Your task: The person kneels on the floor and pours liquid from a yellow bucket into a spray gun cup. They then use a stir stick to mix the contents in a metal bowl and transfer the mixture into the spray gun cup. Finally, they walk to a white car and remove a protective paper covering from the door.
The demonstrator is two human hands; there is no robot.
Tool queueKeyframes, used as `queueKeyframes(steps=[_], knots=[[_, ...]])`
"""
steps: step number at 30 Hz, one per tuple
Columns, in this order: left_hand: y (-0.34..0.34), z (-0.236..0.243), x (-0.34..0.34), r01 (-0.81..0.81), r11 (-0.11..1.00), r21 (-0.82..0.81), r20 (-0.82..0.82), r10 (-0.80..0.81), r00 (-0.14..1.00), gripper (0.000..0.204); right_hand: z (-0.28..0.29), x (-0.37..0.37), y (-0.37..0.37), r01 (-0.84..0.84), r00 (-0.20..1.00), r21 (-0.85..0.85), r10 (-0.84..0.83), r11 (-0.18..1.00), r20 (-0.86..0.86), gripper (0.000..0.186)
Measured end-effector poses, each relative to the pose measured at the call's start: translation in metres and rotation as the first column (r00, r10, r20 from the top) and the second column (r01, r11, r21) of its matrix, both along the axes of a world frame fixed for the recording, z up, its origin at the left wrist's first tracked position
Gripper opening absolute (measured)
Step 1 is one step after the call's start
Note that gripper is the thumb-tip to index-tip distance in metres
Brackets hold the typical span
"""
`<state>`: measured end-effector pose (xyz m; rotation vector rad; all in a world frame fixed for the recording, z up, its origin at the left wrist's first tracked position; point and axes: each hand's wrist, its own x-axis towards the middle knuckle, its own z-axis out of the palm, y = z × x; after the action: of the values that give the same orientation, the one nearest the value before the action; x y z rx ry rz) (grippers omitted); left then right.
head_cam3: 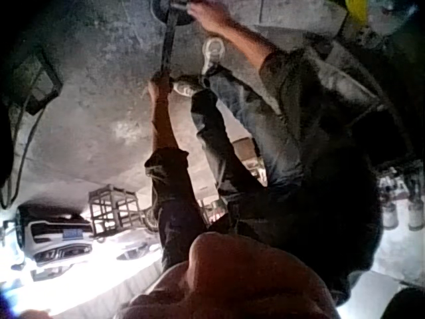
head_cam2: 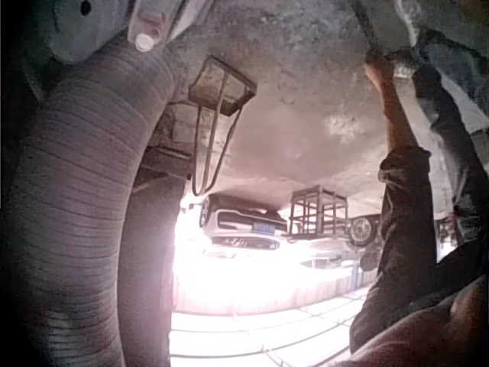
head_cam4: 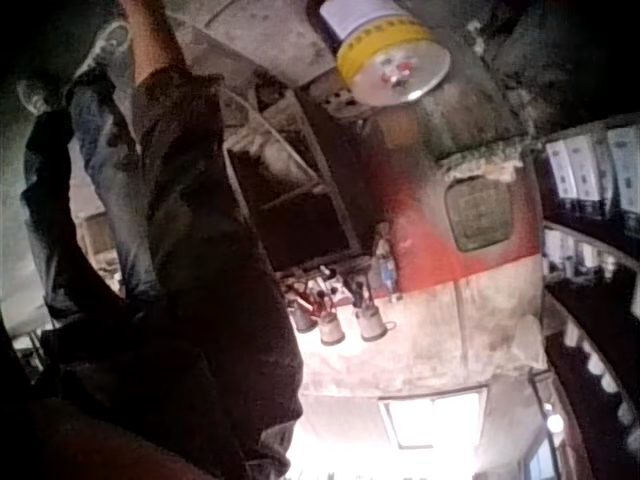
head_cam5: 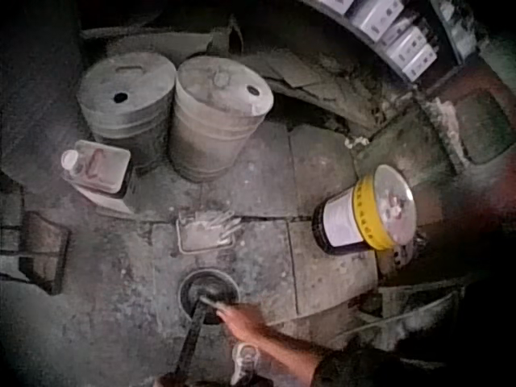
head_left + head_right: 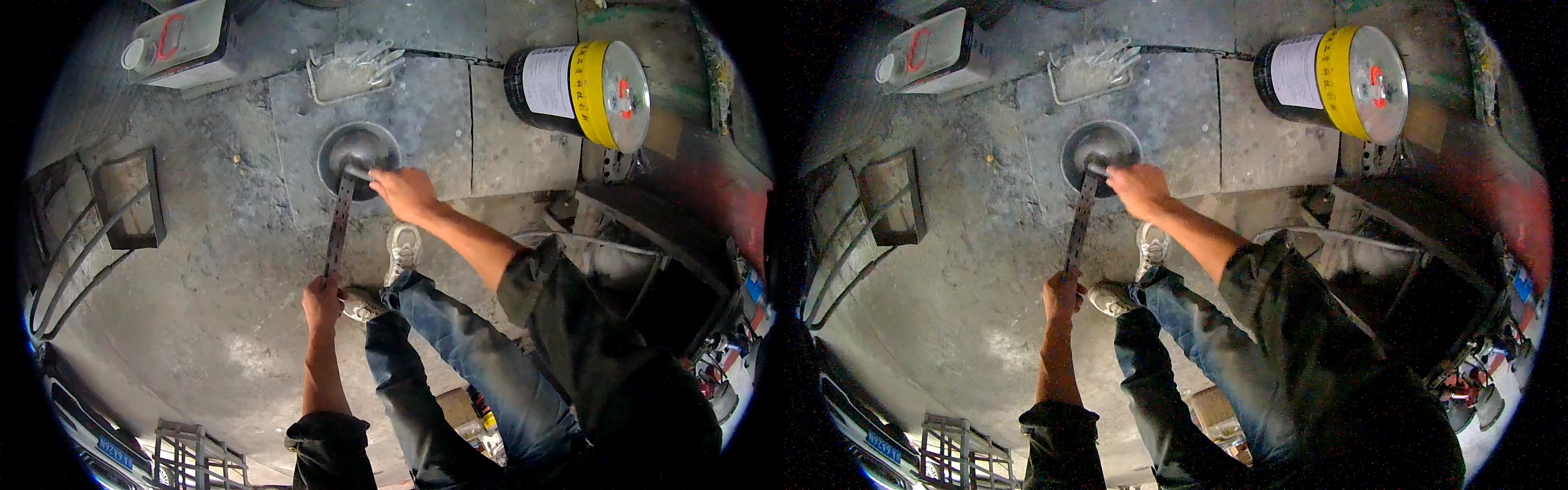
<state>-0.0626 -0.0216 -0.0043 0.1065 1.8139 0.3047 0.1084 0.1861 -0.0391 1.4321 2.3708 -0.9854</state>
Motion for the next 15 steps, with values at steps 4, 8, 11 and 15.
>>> queueKeyframes(steps=[4, 8, 11, 15], knots=[[-0.011, -0.012, 0.001, 0.079, 0.996, -0.032, -0.063, -0.081, 0.995, 0.035, 0.026, -0.025, -0.021, -0.157, 0.988, 0.024, 0.157, 0.987, 0.014, 0.02], [-0.007, -0.009, 0.002, 0.136, 0.989, -0.054, -0.04, -0.138, 0.99, 0.034, -0.007, -0.021, 0.005, 0.036, 0.998, 0.057, -0.039, 0.998, 0.051, 0.019], [-0.008, -0.018, 0.004, 0.269, 0.958, 0.096, -0.233, -0.241, 0.942, 0.033, -0.005, -0.03, 0.003, -0.067, 0.998, 0.12, 0.068, 0.991, -0.002, 0.018], [-0.008, -0.026, 0.004, 0.306, 0.951, 0.051, -0.227, -0.287, 0.931, 0.035, -0.015, -0.014, 0.006, 0.029, 0.996, 0.089, -0.036, 0.996, 0.079, 0.02]])
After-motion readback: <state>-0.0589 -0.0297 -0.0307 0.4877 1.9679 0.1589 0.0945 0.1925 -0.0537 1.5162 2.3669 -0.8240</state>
